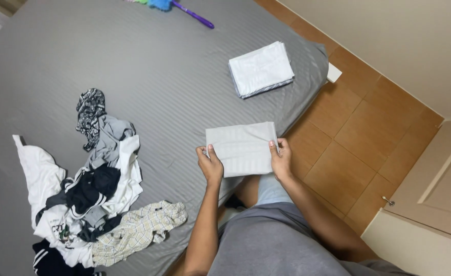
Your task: The person folds several pieces of laundry on a bed, including a white towel, a gray towel, and a white striped shirt. Each item is smoothed, folded into a compact rectangle, and stacked on the bed.
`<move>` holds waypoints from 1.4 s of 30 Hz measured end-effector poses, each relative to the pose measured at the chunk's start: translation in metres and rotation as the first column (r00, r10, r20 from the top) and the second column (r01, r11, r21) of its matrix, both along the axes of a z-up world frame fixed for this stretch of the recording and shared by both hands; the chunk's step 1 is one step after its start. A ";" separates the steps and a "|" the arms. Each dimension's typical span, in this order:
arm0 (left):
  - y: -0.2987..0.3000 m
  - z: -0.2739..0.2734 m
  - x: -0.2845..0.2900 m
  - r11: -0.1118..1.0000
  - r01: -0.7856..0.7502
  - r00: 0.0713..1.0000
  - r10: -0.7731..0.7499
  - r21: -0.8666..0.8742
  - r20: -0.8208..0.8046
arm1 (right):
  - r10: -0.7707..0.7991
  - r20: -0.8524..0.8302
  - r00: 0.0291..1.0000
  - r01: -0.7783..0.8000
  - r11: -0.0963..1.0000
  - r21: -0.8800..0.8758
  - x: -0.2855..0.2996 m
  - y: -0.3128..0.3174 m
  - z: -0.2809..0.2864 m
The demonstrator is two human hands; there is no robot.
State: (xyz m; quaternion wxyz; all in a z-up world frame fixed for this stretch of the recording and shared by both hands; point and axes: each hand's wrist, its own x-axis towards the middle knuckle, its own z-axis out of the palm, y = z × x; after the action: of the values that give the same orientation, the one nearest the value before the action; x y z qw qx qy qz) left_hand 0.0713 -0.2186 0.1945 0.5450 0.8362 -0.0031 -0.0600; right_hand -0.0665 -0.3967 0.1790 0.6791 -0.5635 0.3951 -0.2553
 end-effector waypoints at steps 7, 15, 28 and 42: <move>-0.119 -0.024 0.058 0.997 -0.046 0.997 0.050 -0.068 0.061 | 0.063 -0.217 0.974 -0.087 0.991 -0.103 0.065 -0.133 -0.018; -0.250 0.017 0.134 0.930 -0.210 0.972 0.231 -0.303 0.037 | 0.239 0.100 0.966 -0.201 0.935 -0.291 0.157 -0.274 0.019; -0.300 -0.103 0.141 0.828 0.283 0.915 -0.082 0.485 -0.394 | 0.166 -0.761 0.627 -0.627 0.687 -0.367 0.168 -0.353 -0.097; -0.337 -0.202 0.212 0.386 0.605 0.751 -0.568 0.696 -0.337 | 0.321 -0.877 0.356 -0.933 0.077 -0.350 0.253 -0.372 -0.167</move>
State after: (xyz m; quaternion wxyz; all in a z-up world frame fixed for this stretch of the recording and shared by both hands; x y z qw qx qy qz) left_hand 0.2828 -0.5554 -0.0075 0.0751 0.9266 -0.2598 -0.2612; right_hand 0.1865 -0.7686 0.0119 0.1724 -0.9720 0.0844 0.1358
